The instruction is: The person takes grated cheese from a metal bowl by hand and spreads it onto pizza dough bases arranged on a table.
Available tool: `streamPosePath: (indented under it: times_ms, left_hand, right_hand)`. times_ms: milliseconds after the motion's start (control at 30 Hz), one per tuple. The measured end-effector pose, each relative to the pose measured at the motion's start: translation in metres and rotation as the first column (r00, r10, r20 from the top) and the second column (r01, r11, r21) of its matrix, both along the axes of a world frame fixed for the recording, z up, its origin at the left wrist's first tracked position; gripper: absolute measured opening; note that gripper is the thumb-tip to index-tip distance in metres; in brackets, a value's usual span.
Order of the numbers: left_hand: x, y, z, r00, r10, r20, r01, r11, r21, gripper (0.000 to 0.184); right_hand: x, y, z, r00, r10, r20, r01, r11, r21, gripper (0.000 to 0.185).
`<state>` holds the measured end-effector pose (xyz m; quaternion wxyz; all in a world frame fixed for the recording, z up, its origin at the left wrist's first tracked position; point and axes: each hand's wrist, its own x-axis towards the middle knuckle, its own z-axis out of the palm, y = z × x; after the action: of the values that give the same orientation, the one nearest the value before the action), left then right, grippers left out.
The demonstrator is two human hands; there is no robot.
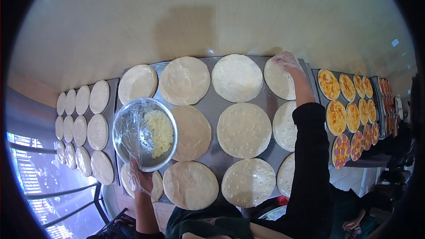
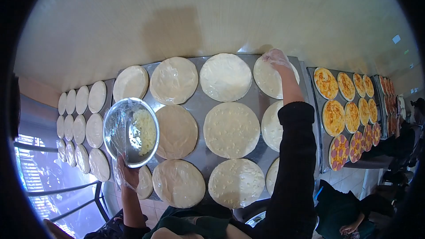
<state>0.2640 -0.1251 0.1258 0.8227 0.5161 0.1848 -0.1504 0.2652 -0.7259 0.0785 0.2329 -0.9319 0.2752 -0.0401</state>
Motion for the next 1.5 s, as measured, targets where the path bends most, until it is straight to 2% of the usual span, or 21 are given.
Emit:
streamPosePath:
  times_ms: [167,333,533,667,733,800,833,900,933,967,1000,1033,1067,1100,1133,1200,1267,1333,1367,1433,1500]
  left_hand:
    - [0.001,-0.007,0.005,1.000,-0.014,0.003,0.014,0.999,0.041,0.033]
    - [0.003,-0.007,0.002,1.000,-0.006,-0.030,0.008,0.998,0.069,0.034]
    - [0.001,-0.007,-0.006,0.999,-0.030,-0.042,0.032,0.997,0.068,0.038]
    - [-0.001,-0.007,-0.016,0.998,-0.030,-0.050,0.035,0.994,0.104,0.043]
    - [-0.004,0.009,-0.032,0.867,-0.490,0.091,0.336,0.710,0.618,0.043]
    - [-0.009,0.001,-0.016,0.476,-0.862,0.176,-0.141,0.122,0.982,0.035]
    - [-0.014,-0.018,-0.008,0.849,-0.509,0.143,0.299,0.685,0.665,0.029]
    - [-0.013,-0.015,-0.018,0.888,-0.457,0.059,0.335,0.728,0.599,0.026]
    - [-0.011,-0.017,-0.028,0.907,-0.421,-0.027,0.373,0.769,0.519,0.024]
    - [-0.012,-0.012,-0.043,0.920,-0.391,-0.009,0.353,0.819,0.453,0.020]
    - [-0.013,-0.012,-0.041,0.910,-0.415,-0.001,0.372,0.815,0.444,0.020]
    - [-0.013,-0.014,-0.036,0.695,-0.675,0.248,0.215,0.524,0.824,0.020]
    - [-0.015,-0.017,-0.030,0.336,-0.896,0.291,-0.172,0.245,0.954,0.020]
    - [-0.018,-0.019,-0.022,0.645,-0.764,-0.001,0.420,0.354,0.836,0.035]
    - [-0.020,-0.026,-0.017,0.615,-0.789,0.013,0.433,0.352,0.830,0.035]
    - [-0.022,-0.035,-0.011,0.935,-0.285,-0.214,0.324,0.929,0.178,0.033]
    - [-0.021,-0.027,-0.020,0.928,-0.301,-0.221,0.347,0.913,0.215,0.034]
    - [-0.021,-0.024,-0.022,0.928,-0.295,-0.228,0.349,0.901,0.258,0.035]
    - [-0.022,-0.026,-0.018,0.928,-0.300,-0.220,0.350,0.906,0.239,0.035]
    - [-0.022,-0.026,-0.017,0.927,-0.312,-0.211,0.356,0.908,0.221,0.036]
    - [-0.021,-0.025,-0.021,0.910,-0.353,-0.218,0.401,0.884,0.241,0.037]
  right_hand:
    - [-0.005,-0.002,0.012,0.995,-0.028,-0.093,0.031,0.999,0.026,0.010]
    - [-0.020,-0.016,0.010,0.989,0.015,-0.145,-0.062,0.945,-0.320,0.019]
    - [-0.029,-0.007,0.026,0.978,-0.194,-0.076,0.177,0.966,-0.188,0.020]
    - [-0.025,0.012,0.038,0.994,-0.106,-0.024,0.092,0.937,-0.336,0.017]
    - [-0.013,0.053,0.060,0.985,-0.119,0.126,0.099,0.983,0.153,0.012]
    - [-0.009,0.123,0.079,0.881,0.206,0.425,-0.366,0.867,0.339,0.013]
    - [-0.010,0.170,0.097,0.884,0.251,0.395,-0.398,0.847,0.353,0.013]
    - [-0.020,0.243,0.108,0.795,0.514,0.324,-0.606,0.637,0.477,0.017]
    - [-0.022,0.267,0.082,0.535,0.759,0.370,-0.829,0.557,0.055,0.018]
    - [-0.026,0.298,0.040,0.530,0.653,0.541,-0.848,0.432,0.308,0.015]
    - [-0.028,0.325,0.046,0.502,0.842,0.197,-0.843,0.527,-0.103,0.010]
    - [-0.032,0.340,0.046,0.543,0.780,0.310,-0.834,0.543,0.097,0.008]
    - [-0.037,0.347,0.044,0.598,0.690,0.408,-0.802,0.523,0.290,0.005]
    - [-0.041,0.352,0.042,0.522,0.705,0.480,-0.838,0.529,0.134,0.005]
    - [-0.043,0.355,0.037,0.430,0.729,0.533,-0.852,0.523,-0.028,0.006]
    - [-0.044,0.363,-0.001,0.373,0.643,0.668,-0.752,0.632,-0.188,0.008]
    - [-0.044,0.364,-0.013,0.257,0.570,0.780,-0.626,0.713,-0.315,0.010]
    - [-0.043,0.365,-0.012,0.378,0.749,0.544,-0.485,0.661,-0.572,0.010]
    - [-0.044,0.365,-0.011,0.377,0.749,0.544,-0.484,0.661,-0.574,0.010]
    - [-0.045,0.364,-0.010,0.546,0.506,0.667,-0.794,0.567,0.220,0.012]
    - [-0.037,0.365,-0.029,0.507,0.631,0.586,-0.797,0.602,0.042,0.012]
